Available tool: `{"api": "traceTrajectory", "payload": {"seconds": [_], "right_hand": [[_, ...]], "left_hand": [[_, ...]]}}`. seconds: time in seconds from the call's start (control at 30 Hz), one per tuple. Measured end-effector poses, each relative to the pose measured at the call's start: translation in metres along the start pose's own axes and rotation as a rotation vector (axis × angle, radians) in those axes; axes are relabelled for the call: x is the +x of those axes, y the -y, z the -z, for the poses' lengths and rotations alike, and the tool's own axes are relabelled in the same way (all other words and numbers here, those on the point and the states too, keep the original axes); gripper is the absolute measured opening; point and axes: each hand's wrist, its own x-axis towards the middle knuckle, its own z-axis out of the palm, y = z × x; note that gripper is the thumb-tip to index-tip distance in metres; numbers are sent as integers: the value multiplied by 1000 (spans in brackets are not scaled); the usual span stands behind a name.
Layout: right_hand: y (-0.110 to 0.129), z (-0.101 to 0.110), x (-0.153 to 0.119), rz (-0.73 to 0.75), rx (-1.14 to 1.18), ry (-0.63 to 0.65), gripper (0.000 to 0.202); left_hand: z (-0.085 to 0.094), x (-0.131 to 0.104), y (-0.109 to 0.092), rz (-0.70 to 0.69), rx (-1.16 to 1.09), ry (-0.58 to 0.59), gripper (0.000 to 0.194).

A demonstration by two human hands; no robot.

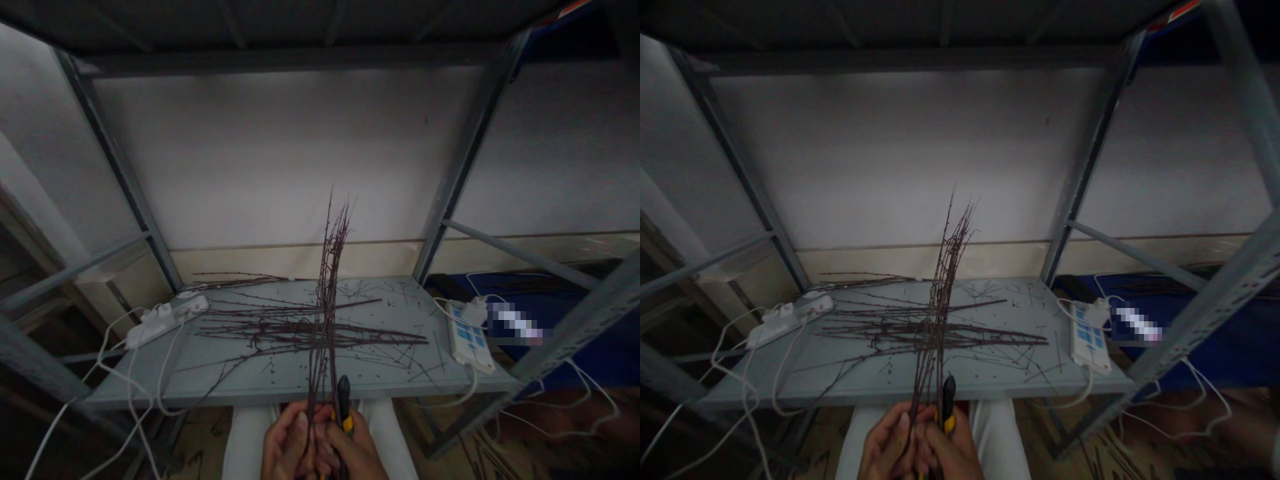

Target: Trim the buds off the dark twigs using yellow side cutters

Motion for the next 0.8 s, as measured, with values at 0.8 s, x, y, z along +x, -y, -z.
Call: {"api": "traceTrajectory", "payload": {"seconds": [0.8], "right_hand": [[12, -17, 6, 208, -357, -148, 51]], "left_hand": [[5, 1, -7, -204, 309, -37, 54]]}}
